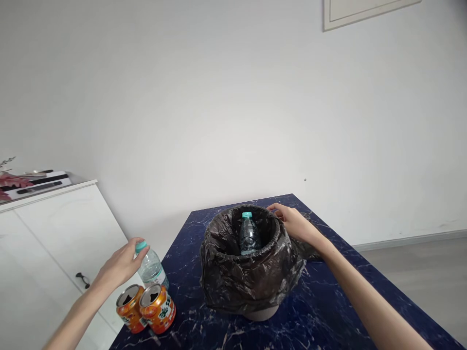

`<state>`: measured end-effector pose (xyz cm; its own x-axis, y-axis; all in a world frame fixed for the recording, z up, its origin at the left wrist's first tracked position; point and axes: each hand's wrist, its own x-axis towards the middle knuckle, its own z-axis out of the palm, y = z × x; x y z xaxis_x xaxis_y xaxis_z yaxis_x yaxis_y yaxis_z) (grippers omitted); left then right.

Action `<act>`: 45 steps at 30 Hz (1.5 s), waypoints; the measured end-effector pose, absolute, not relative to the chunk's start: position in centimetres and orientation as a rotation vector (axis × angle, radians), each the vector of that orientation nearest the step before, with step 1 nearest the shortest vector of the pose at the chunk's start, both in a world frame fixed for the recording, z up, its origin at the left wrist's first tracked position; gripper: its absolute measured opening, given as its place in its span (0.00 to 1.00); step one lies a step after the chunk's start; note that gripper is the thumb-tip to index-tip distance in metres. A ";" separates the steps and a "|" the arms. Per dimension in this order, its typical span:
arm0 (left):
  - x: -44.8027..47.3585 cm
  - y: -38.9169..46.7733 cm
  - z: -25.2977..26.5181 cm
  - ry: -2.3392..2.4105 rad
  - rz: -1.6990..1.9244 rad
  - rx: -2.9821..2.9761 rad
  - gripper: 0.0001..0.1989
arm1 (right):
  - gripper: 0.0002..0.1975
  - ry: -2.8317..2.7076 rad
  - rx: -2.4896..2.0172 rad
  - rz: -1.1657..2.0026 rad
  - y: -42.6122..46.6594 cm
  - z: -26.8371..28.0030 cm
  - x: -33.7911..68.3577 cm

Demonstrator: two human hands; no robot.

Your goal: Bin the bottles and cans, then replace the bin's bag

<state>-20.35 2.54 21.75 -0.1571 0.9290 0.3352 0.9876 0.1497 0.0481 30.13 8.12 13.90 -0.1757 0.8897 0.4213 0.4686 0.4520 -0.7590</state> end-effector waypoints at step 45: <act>9.2 -0.8 32.0 -1.126 -0.820 -2.611 0.17 | 0.13 -1.856 -1.174 0.539 7.8 14.8 30.1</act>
